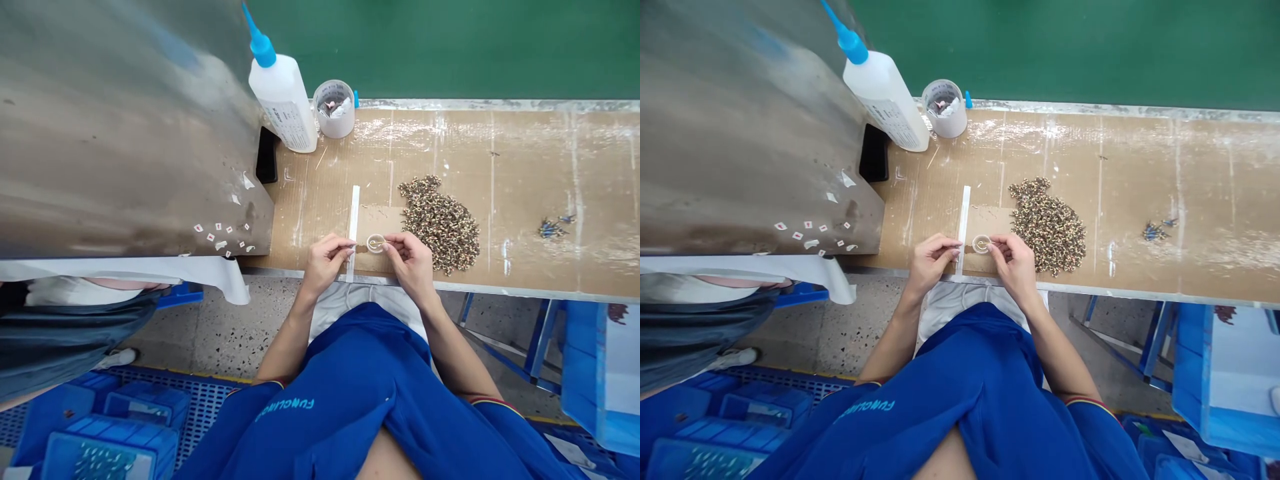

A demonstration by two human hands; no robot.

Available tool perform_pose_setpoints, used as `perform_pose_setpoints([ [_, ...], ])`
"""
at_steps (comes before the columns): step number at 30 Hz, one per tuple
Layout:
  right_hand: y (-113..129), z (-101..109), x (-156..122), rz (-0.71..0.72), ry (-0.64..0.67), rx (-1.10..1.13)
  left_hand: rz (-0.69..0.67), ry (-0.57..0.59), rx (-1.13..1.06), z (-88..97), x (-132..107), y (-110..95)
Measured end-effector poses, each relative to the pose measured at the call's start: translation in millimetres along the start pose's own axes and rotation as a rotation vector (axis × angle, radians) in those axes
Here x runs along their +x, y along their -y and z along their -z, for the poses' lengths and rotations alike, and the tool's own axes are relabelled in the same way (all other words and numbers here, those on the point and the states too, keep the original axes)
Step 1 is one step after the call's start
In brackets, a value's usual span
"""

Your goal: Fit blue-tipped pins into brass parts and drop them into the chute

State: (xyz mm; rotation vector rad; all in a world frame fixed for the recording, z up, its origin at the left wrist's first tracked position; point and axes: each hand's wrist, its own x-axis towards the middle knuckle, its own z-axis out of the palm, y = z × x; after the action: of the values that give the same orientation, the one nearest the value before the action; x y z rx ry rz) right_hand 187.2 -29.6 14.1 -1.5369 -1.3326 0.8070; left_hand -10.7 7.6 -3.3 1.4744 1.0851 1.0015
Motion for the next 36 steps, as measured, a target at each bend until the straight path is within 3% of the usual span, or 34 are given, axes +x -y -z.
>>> perform_pose_setpoints([
  [10, 6, -8, 14, 0.325, -0.004, -0.234, -0.046, 0.023, 0.020, 1.1, 1, 3],
  [14, 10, 0, 18, 0.384, -0.012, -0.368, -0.128, 0.041, 0.083, 3.9, 1, 3],
  [20, 7, 7, 19, 0.358, 0.135, -0.278, -0.185, 0.119, 0.166, 4.0, 3, -3],
  [26, 6, 4, 20, 0.339, 0.037, -0.322, -0.246, 0.194, 0.192, 4.0, 2, -9],
  [29, 8, 11, 21, 0.319, 0.072, -0.332, -0.245, 0.224, 0.199, 2.5, 2, -10],
  [33, 8, 14, 22, 0.259, 0.122, -0.213, -0.240, 0.266, 0.242, -2.0, 3, -12],
  [36, 8, 13, 20, 0.206, 0.061, -0.100, -0.256, 0.274, 0.296, -4.7, 2, -12],
])
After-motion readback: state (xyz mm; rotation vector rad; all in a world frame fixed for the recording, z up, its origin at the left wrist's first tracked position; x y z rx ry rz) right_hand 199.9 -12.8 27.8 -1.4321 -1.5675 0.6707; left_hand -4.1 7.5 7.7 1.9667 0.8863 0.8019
